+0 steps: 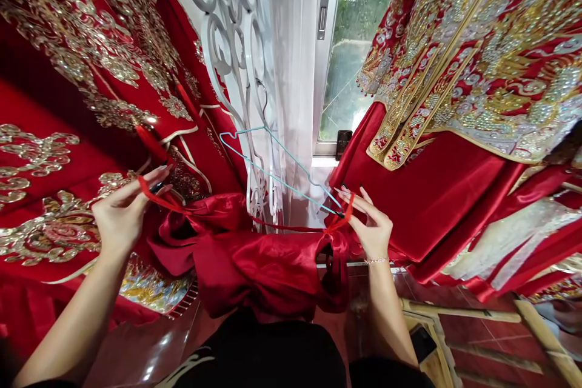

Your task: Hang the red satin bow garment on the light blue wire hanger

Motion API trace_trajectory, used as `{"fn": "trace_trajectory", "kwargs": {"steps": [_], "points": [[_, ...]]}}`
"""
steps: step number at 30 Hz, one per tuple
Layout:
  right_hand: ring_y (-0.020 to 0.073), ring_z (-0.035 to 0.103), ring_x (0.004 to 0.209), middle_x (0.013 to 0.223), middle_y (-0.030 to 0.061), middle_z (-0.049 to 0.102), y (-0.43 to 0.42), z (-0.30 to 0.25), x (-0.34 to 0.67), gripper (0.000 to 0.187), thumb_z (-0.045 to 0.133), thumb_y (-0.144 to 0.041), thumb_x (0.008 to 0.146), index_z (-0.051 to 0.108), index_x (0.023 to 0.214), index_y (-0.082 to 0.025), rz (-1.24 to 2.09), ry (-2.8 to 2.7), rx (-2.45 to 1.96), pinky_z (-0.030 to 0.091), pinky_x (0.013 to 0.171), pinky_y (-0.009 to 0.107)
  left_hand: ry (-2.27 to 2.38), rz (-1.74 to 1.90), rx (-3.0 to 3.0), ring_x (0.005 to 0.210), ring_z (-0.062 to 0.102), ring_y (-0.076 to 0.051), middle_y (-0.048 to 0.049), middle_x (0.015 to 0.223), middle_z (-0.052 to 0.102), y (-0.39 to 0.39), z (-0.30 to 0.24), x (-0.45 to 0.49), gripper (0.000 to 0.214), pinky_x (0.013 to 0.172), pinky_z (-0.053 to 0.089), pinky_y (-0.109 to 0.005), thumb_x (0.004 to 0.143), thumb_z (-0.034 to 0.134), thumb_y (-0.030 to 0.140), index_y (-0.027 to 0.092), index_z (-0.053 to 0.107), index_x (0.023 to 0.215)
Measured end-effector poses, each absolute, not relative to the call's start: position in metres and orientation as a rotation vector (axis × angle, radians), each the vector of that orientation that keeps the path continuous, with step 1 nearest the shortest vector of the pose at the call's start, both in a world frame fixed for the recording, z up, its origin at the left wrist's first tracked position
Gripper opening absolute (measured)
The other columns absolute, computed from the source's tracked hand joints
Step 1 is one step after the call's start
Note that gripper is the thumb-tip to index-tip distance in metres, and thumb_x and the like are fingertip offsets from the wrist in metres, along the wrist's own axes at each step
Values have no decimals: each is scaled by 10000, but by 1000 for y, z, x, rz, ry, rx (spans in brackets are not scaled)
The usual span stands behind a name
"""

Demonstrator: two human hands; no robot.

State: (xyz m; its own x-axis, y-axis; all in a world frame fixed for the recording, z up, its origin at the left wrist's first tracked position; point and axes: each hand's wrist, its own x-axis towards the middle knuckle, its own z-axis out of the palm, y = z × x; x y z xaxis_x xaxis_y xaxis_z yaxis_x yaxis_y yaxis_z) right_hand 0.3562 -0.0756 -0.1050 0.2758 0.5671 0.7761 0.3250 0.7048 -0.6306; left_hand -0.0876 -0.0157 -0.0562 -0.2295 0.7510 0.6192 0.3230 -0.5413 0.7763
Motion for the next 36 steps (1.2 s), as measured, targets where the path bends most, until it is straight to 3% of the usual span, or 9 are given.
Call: {"fn": "trace_trajectory", "kwargs": {"steps": [5, 8, 10, 12, 16, 20, 24, 30, 36], "points": [[234, 781, 942, 1030, 32, 807, -57, -74, 340, 243, 787, -240, 774, 769, 1016, -232, 237, -1446, -1025, 417, 1195, 512, 1290, 1793, 1785, 1230, 673, -275, -36, 1277, 728, -18, -55, -92, 403, 1138, 517, -417, 857, 731, 315, 203, 740, 1244], [201, 765, 819, 1010, 42, 785, -41, -52, 329, 362, 736, -241, 767, 716, 1127, -211, 411, -1578, -1183, 590, 926, 394, 1265, 1781, 1809, 1224, 678, -262, -26, 1275, 728, -22, -54, -92, 400, 1129, 524, -399, 861, 725, 294, 216, 735, 1253], [147, 708, 673, 997, 35, 761, -31, -44, 321, 372, 700, -247, 769, 680, 1139, -209, 541, -1669, -1249, 582, 687, 293, 1292, 1745, 1856, 1211, 686, -254, -22, 1255, 738, -25, -56, -93, 381, 1127, 525, -387, 868, 716, 300, 218, 743, 1239], [111, 628, 587, 907, 15, 732, -22, -42, 313, 264, 684, -273, 775, 668, 1030, -207, 529, -1701, -1286, 511, 577, 241, 1313, 1666, 1909, 1206, 689, -247, -18, 1247, 740, -27, -60, -93, 363, 1130, 519, -382, 884, 696, 323, 221, 749, 1229], [141, 599, 615, 712, 0, 675, -6, -48, 311, 194, 698, -328, 785, 703, 934, -204, 242, -1758, -1355, 461, 600, 249, 1322, 1554, 1966, 1210, 686, -253, -29, 1262, 731, -25, -61, -95, 367, 1143, 507, -401, 904, 671, 382, 209, 755, 1216], [213, 686, 715, 794, 71, 764, 13, -44, 339, 297, 628, -449, 844, 759, 805, -185, 181, -1823, -1292, 513, 677, 306, 1256, 1602, 1807, 1261, 652, -291, -82, 1319, 699, -8, -49, -101, 455, 1117, 532, -443, 877, 708, 437, 163, 736, 1240], [255, 715, 753, 825, 88, 791, 36, -30, 373, 408, 636, -565, 799, 781, 772, -185, 320, -1927, -1205, 554, 699, 353, 1132, 1620, 1619, 1246, 655, -330, -141, 1339, 684, 16, -36, -103, 575, 1010, 602, -449, 786, 784, 512, 128, 741, 1212], [216, 664, 669, 743, 71, 763, 53, -21, 381, 398, 692, -569, 727, 780, 717, -180, 391, -1945, -1195, 523, 634, 327, 1207, 1451, 1767, 1179, 695, -316, -123, 1222, 749, 32, -19, -95, 542, 1078, 544, -425, 749, 771, 554, 157, 789, 1118], [155, 563, 552, 546, 1, 634, 54, -16, 375, 374, 747, -556, 691, 769, 683, -182, 573, -1951, -1131, 455, 548, 286, 1179, 1154, 1910, 1111, 721, -341, -155, 1123, 776, 40, 10, -90, 567, 992, 586, -464, 718, 801, 562, 123, 794, 1078]]}}
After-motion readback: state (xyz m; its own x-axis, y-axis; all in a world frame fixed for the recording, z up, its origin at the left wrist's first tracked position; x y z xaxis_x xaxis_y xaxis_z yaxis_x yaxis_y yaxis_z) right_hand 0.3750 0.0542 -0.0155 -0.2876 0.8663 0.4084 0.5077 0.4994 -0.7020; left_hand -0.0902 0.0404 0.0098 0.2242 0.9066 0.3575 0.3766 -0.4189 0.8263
